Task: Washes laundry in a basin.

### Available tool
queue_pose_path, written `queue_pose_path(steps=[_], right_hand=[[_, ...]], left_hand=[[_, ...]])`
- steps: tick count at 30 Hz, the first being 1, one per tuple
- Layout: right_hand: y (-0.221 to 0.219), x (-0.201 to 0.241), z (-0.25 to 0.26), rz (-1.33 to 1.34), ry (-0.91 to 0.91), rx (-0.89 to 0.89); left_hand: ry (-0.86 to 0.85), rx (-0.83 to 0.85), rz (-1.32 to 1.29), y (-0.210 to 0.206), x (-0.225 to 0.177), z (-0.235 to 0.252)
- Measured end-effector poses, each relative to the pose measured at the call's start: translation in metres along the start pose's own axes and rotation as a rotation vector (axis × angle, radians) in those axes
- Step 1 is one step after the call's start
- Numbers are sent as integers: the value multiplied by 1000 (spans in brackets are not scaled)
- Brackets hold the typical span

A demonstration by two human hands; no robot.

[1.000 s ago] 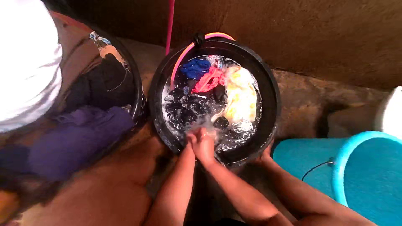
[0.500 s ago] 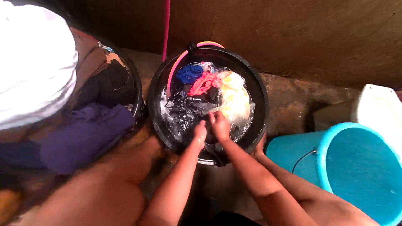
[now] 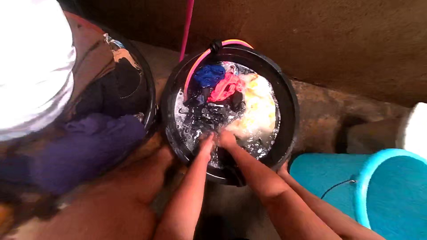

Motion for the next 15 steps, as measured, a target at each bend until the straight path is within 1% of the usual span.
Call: queue_pose_path(steps=[2,4,6,9,12,14,15], right_hand=[[-10,-6,2,67,61,118],[-5,-19,3,37,70,163],[-4,-23,4,-10,39,175],[-6,-16,-2,65,-3,182],[13,-16,-7,428,-53,12],[36,-14,-23,622,-71,-182],[45,-8,-36,655,-61,-298]], left_hand=[[74,-56,38,6,4,6],[97,-55,86,6,1,1],[71,-20,167,2,-4,-5],[16,-50,271,4,-8,-10],[-140,-103,508,8,-21,-13],[-241,-94,608,12,-28,-17],[-286,-101,590,13,-31,-19]])
Point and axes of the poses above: each hand's wrist, its own z-axis towards the middle knuckle, its own y-axis out of the back of the hand, x = y × z, the point moved 2 cm from there along z, towards the middle knuckle, and after that the axes turned 10 degrees about -x, right-handed, at the moved point
